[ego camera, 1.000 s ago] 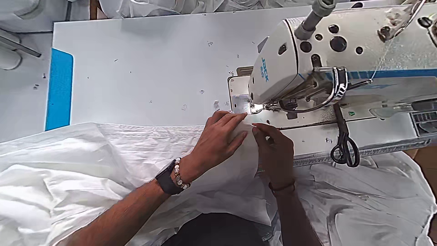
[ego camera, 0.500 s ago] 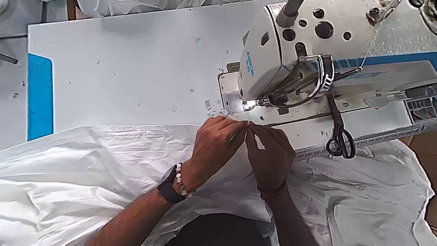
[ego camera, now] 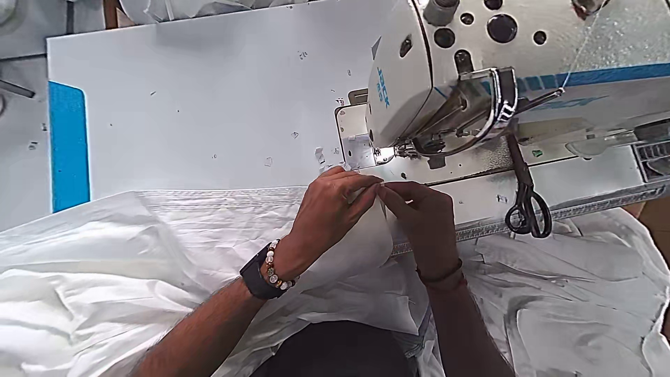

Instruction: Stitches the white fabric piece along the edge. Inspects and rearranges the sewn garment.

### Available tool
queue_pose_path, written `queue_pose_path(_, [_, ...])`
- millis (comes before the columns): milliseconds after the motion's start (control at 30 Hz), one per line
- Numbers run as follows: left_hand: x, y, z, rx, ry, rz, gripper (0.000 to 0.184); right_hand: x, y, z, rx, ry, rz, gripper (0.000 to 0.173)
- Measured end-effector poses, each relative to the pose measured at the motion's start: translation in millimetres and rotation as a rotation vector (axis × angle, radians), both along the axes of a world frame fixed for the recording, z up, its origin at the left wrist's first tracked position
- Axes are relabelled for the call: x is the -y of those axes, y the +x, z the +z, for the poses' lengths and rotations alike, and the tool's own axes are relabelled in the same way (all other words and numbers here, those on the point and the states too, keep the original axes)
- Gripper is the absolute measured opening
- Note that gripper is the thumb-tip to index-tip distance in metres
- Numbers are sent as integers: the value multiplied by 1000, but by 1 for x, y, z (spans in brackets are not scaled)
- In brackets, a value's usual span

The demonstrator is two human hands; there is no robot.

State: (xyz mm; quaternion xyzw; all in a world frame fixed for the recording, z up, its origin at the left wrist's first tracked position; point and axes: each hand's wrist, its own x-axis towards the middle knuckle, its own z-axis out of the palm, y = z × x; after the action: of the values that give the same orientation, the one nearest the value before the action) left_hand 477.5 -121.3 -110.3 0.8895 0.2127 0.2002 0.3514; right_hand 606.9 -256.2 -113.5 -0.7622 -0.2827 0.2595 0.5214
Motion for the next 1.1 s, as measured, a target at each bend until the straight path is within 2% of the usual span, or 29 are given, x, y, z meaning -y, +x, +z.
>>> queue_pose_path(100, [0, -1, 9, -126, 3, 30, 20, -2, -6, -7, 178, -23, -66, 5])
queue_pose_path(167, [1, -1, 12, -167, 7, 53, 19, -4, -14, -15, 378, -61, -119, 8])
queue_pose_path(300, [6, 0, 7, -103, 89, 52, 20, -8, -27, -19, 881, -124, -160, 12])
queue_pose_path(400, [6, 0, 4, -78, 125, 40, 21, -7, -30, -14, 1030, -189, -110, 16])
queue_pose_path(533, [2, 4, 3, -92, 49, 93, 22, -6, -32, -11, 1043, -205, -49, 18])
queue_pose_path(700, [-17, 16, 12, -173, -184, 112, 23, -11, -23, -20, 710, -230, -80, 18])
queue_pose_path(800, [-28, 22, 7, -169, -69, 38, 23, -17, -17, -29, 794, -237, -100, 19])
queue_pose_path(967, [-27, 30, -12, -73, 236, 17, 10, -19, -21, -35, 974, -288, -68, 23])
queue_pose_path(1100, [-28, 27, -27, 0, 462, -60, 17, -13, -26, -35, 1037, -338, -8, 29])
